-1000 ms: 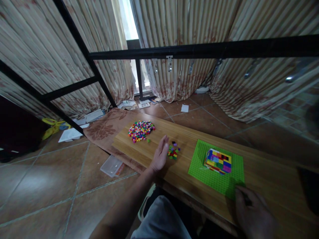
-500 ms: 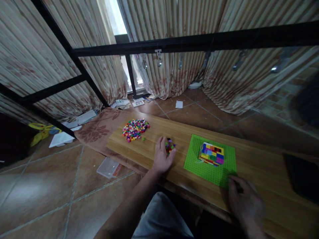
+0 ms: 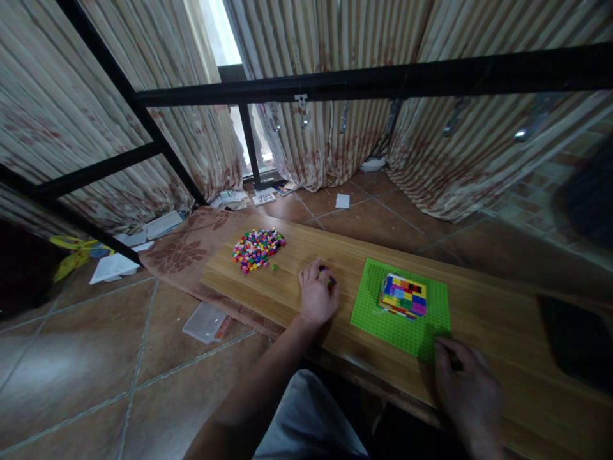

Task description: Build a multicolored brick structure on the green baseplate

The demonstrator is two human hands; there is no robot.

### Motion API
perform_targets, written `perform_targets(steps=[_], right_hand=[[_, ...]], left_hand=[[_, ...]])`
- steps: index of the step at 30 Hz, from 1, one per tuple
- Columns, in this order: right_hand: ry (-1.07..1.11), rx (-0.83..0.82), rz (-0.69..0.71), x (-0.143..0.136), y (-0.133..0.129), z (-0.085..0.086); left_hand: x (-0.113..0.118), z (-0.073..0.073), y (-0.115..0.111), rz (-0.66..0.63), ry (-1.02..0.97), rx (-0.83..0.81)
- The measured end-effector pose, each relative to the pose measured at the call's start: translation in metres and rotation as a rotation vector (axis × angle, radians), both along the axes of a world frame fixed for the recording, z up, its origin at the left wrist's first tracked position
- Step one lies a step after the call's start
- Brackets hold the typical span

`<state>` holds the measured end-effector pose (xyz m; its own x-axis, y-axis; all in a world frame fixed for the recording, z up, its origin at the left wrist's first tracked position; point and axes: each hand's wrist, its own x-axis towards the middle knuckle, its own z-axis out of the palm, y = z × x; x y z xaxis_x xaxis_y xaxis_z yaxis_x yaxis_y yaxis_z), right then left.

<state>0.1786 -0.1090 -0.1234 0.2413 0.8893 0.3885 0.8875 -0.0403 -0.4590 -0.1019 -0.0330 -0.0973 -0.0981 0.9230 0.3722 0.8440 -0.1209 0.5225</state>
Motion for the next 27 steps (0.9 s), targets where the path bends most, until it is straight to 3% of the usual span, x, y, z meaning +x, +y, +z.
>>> perform_targets(steps=[4, 10, 14, 18, 21, 24, 27], right_hand=[[-0.005, -0.02, 0.004, 0.001, -0.001, -0.001], [0.011, -0.008, 0.025, 0.001, -0.001, 0.0], [0.031, 0.016, 0.012, -0.001, 0.001, 0.0], [0.034, 0.016, 0.021, -0.002, 0.001, 0.0], [0.052, 0.007, 0.012, -0.004, 0.001, 0.001], [0.067, 0.012, 0.013, -0.004, 0.001, 0.002], [0.083, 0.008, 0.023, -0.003, 0.001, 0.001]], left_hand=[[0.006, -0.001, 0.006, 0.046, 0.091, -0.035], [0.001, 0.008, 0.008, 0.037, -0.011, 0.032], [-0.034, 0.014, 0.013, 0.173, -0.014, 0.103], [-0.086, 0.009, 0.024, 0.347, 0.111, 0.114], [-0.116, 0.007, 0.032, 0.409, 0.169, 0.104], [-0.131, 0.011, 0.035, 0.445, 0.161, 0.067], [-0.129, 0.016, 0.029, 0.443, 0.135, 0.082]])
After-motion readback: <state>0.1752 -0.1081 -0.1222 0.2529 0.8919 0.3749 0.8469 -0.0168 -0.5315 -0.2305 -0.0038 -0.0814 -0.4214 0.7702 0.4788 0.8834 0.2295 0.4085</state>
